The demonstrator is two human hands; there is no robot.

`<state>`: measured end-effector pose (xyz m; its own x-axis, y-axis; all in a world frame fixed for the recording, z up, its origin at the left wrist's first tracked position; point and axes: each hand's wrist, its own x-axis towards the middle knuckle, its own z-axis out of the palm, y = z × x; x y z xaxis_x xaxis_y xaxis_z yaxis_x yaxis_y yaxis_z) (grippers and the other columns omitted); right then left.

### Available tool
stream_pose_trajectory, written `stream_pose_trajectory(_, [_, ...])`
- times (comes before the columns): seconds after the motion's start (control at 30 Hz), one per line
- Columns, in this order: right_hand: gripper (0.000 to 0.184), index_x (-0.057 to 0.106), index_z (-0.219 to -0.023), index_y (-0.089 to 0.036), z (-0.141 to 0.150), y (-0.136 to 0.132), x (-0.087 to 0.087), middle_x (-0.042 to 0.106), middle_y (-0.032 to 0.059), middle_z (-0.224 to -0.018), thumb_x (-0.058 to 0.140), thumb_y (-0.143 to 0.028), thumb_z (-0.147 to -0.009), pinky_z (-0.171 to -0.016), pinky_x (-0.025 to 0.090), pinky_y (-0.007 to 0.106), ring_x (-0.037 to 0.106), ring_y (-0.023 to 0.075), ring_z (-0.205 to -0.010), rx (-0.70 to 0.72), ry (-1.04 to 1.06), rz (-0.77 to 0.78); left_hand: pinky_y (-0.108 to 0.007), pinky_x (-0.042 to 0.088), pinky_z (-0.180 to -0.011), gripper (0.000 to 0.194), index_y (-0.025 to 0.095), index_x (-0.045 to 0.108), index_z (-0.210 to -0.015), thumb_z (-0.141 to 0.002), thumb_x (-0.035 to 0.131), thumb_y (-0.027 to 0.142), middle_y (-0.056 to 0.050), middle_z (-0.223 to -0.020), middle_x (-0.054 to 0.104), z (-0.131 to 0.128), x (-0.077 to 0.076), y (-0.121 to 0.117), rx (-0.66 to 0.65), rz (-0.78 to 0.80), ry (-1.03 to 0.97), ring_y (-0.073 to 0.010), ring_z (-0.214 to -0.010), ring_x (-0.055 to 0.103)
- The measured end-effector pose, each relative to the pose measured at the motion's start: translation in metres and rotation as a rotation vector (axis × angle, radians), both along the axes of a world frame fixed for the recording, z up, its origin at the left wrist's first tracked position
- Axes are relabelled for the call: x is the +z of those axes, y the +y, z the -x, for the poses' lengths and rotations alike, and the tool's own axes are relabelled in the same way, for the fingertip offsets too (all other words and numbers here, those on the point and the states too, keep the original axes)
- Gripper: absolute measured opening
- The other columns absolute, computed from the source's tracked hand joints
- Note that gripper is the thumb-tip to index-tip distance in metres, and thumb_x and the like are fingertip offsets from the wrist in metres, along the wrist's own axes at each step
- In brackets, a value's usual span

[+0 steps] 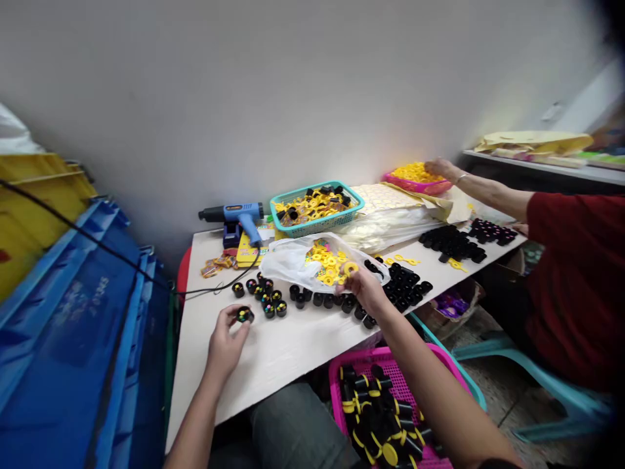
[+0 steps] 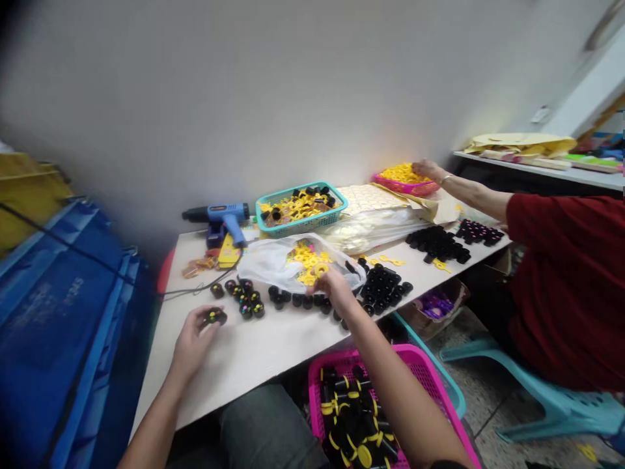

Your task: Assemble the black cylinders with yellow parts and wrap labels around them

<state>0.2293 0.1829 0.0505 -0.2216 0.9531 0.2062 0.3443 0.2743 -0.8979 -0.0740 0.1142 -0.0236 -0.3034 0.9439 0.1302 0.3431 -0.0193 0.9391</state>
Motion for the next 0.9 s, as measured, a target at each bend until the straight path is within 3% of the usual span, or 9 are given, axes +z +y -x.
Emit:
stream_pose_trajectory(0.07, [0.035, 0.057, -0.094, -0.015, 0.022, -0.030, -0.001, 0.050, -0.0012, -0.053, 0.031, -0.036, -0.086, -0.057, 0.048, 0.033, 0.054, 0.0170, -0.052, 0.150, 0.162, 0.114, -0.041, 0.045, -0.096, 0.037, 0.020, 0.050, -0.109, -0.078, 0.053, 0.040, -0.010, -0.111, 0.065, -0.011, 0.012, -0.034, -0.107, -0.017, -0.086, -0.0250, -0.107, 0.060])
stream_pose_trajectory(0.17, [0.026, 0.059, -0.090, -0.016, 0.053, -0.075, -0.004, 0.061, 0.0031, -0.070, 0.054, -0.040, -0.083, -0.063, 0.049, 0.031, 0.059, 0.0155, -0.064, 0.402, 0.447, 0.366, -0.042, 0.045, -0.094, 0.030, 0.021, 0.050, -0.114, -0.086, 0.048, 0.034, -0.010, -0.108, 0.063, -0.027, 0.027, -0.080, -0.366, -0.032, -0.373, -0.0251, -0.107, 0.058])
stream_pose_trajectory(0.3, [0.025, 0.062, -0.093, -0.017, 0.074, -0.119, -0.002, 0.064, 0.0017, -0.073, 0.062, -0.040, -0.084, -0.061, 0.046, 0.027, 0.058, 0.0124, -0.061, 0.516, 0.517, 0.489, -0.038, 0.048, -0.087, 0.034, 0.023, 0.049, -0.121, -0.091, 0.044, 0.037, -0.008, -0.106, 0.060, -0.035, 0.037, -0.116, -0.495, 0.003, -0.497, -0.0227, -0.097, 0.058])
stream_pose_trajectory(0.37, [0.029, 0.063, -0.108, -0.020, 0.076, -0.133, 0.000, 0.063, 0.0009, -0.077, 0.061, -0.040, -0.086, -0.062, 0.045, 0.026, 0.056, 0.0119, -0.064, 0.501, 0.436, 0.462, -0.037, 0.047, -0.087, 0.035, 0.023, 0.050, -0.122, -0.091, 0.044, 0.038, -0.007, -0.107, 0.060, -0.035, 0.039, -0.125, -0.502, 0.000, -0.463, -0.0230, -0.096, 0.057])
stream_pose_trajectory(0.47, [0.041, 0.055, -0.130, -0.027, 0.079, -0.145, 0.000, 0.063, 0.0028, -0.096, 0.056, -0.039, -0.090, -0.077, 0.043, 0.027, 0.056, 0.0145, -0.085, 0.455, 0.272, 0.400, -0.038, 0.044, -0.092, 0.035, 0.023, 0.051, -0.123, -0.092, 0.043, 0.038, -0.008, -0.115, 0.059, -0.036, 0.041, -0.133, -0.502, -0.037, -0.388, -0.0255, -0.106, 0.054])
stream_pose_trajectory(0.57, [0.051, 0.044, -0.139, -0.030, 0.085, -0.150, -0.005, 0.058, -0.0008, -0.084, 0.057, -0.037, -0.090, -0.073, 0.040, 0.026, 0.052, 0.0127, -0.076, 0.413, 0.304, 0.425, -0.040, 0.040, -0.098, 0.035, 0.023, 0.051, -0.124, -0.093, 0.042, 0.036, -0.009, -0.121, 0.058, -0.040, 0.041, -0.137, -0.480, -0.082, -0.285, -0.0268, -0.112, 0.052])
stream_pose_trajectory(0.7, [0.058, 0.045, -0.133, -0.025, 0.094, -0.154, -0.013, 0.048, -0.0063, -0.066, 0.068, -0.033, -0.081, -0.058, 0.034, 0.022, 0.042, 0.0091, -0.059, 0.381, 0.468, 0.520, -0.040, 0.042, -0.097, 0.034, 0.022, 0.049, -0.126, -0.094, 0.039, 0.031, -0.010, -0.123, 0.056, -0.043, 0.041, -0.140, -0.488, -0.119, -0.186, -0.0265, -0.112, 0.052])
stream_pose_trajectory(0.9, [0.054, 0.047, -0.125, -0.024, 0.099, -0.156, -0.019, 0.049, -0.0074, -0.063, 0.072, -0.029, -0.078, -0.057, 0.033, 0.021, 0.041, 0.0085, -0.056, 0.357, 0.535, 0.551, -0.040, 0.044, -0.093, 0.031, 0.022, 0.045, -0.123, -0.094, 0.036, 0.029, -0.011, -0.120, 0.054, -0.047, 0.047, -0.142, -0.490, -0.209, -0.020, -0.0249, -0.109, 0.053])
